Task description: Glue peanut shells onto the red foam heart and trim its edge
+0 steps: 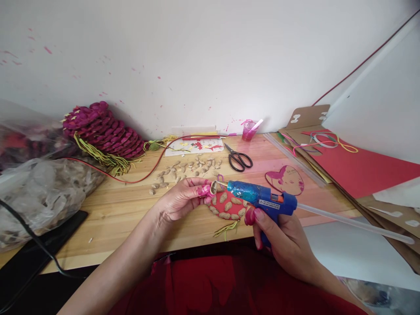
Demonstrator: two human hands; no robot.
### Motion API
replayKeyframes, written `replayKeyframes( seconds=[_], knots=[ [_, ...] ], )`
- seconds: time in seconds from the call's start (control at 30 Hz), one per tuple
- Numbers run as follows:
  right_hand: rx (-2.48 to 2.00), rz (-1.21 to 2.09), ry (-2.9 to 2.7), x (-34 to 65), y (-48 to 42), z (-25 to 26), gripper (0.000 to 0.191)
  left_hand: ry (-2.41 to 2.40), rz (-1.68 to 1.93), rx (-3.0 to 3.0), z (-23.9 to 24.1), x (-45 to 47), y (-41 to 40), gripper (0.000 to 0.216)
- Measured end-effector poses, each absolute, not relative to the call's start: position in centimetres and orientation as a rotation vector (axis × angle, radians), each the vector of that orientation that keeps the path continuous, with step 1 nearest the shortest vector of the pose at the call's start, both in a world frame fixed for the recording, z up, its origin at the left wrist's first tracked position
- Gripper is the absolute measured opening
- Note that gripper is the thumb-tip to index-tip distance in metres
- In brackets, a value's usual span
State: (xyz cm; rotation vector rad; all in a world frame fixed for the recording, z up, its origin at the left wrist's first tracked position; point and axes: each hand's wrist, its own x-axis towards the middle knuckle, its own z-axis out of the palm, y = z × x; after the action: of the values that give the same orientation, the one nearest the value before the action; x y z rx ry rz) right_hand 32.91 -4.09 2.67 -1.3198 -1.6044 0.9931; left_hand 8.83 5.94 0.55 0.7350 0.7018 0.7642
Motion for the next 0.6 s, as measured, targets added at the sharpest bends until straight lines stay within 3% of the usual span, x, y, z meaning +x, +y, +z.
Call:
replayKeyframes(
  seconds=[0.6],
  knots=[
    [-1.334,1.023,-1.598,32.83,-4.15,2.40,0.059,0.677,0.783,0.718,0.26,8.75,5.95,0.037]
  ],
)
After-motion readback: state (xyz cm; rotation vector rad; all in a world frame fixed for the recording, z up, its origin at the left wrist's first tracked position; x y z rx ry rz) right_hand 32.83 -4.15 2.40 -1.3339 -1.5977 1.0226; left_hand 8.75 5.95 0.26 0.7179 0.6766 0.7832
